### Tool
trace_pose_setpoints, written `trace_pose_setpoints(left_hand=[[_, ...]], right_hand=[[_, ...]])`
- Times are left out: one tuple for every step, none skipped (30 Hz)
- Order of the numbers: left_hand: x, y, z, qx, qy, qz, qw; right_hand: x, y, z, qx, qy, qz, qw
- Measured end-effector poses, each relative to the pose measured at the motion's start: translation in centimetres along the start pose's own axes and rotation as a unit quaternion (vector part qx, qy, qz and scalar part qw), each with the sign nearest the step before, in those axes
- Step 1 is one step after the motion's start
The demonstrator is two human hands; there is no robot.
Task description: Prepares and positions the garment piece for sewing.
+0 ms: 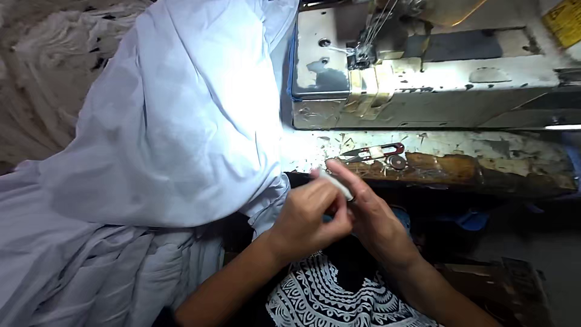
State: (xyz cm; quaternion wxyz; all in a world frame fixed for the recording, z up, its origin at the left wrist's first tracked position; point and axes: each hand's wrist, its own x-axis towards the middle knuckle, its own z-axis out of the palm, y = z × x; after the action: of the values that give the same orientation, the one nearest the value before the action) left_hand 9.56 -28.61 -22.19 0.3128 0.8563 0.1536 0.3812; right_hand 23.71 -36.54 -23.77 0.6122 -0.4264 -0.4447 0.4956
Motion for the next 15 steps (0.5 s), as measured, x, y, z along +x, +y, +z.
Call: trace_pose_setpoints(left_hand=[[-1.7, 0.4, -1.4, -0.009, -0.016, -0.016, 1.0], [-3.3, 0.6, -2.8, -0.005, -0.02, -0.038, 0.999], [-4.8, 0.4, -4.1, 0.01, -0.008, -0.066, 0.998], [-6.0, 0.0, -5.1, 0.028, 0.017, -0.096, 0.995], [-6.8, -0.3, -6.0, 0.044, 0.047, -0.118, 0.991], [-7.0, -0.4, -6.7, 0.055, 0.075, -0.127, 0.988], [-6.9, -0.3, -7.3, 0.067, 0.095, -0.119, 0.986], [-6.6, 0.1, -7.8, 0.081, 0.108, -0.103, 0.985], [-6.2, 0.5, -8.1, 0.095, 0.113, -0.083, 0.986], [-5.8, 0.7, -8.3, 0.105, 0.114, -0.058, 0.986], [-5.3, 0.7, -8.4, 0.112, 0.11, -0.037, 0.987], [-4.9, 0.4, -8.3, 0.116, 0.102, -0.019, 0.988], [-4.4, 0.1, -8.1, 0.116, 0.09, -0.005, 0.989], [-3.9, -0.3, -7.6, 0.111, 0.077, 0.007, 0.991], [-3.4, -0.6, -7.0, 0.103, 0.064, 0.018, 0.992]], right_hand=[[0.2, 0.7, 0.3, -0.088, 0.016, -0.003, 0.996], [0.6, 1.4, 0.6, -0.193, 0.017, 0.007, 0.981], [1.3, 2.2, 1.0, -0.295, -0.004, 0.037, 0.955], [2.2, 3.0, 1.6, -0.375, -0.033, 0.073, 0.924], [3.3, 3.8, 2.5, -0.419, -0.058, 0.107, 0.9], [4.5, 4.7, 3.6, -0.443, -0.067, 0.131, 0.884], [5.6, 5.7, 4.8, -0.464, -0.059, 0.128, 0.875], [6.2, 6.6, 5.7, -0.478, -0.044, 0.108, 0.871], [6.4, 7.3, 6.2, -0.488, -0.03, 0.084, 0.869], [6.2, 7.6, 6.2, -0.485, -0.019, 0.075, 0.871], [5.6, 7.6, 5.6, -0.48, -0.013, 0.079, 0.874], [4.8, 7.5, 4.4, -0.483, -0.006, 0.084, 0.872], [3.9, 7.3, 2.8, -0.495, 0.002, 0.095, 0.864], [2.7, 7.1, 1.0, -0.511, 0.011, 0.112, 0.852], [1.5, 6.7, -0.9, -0.528, 0.023, 0.13, 0.839]])
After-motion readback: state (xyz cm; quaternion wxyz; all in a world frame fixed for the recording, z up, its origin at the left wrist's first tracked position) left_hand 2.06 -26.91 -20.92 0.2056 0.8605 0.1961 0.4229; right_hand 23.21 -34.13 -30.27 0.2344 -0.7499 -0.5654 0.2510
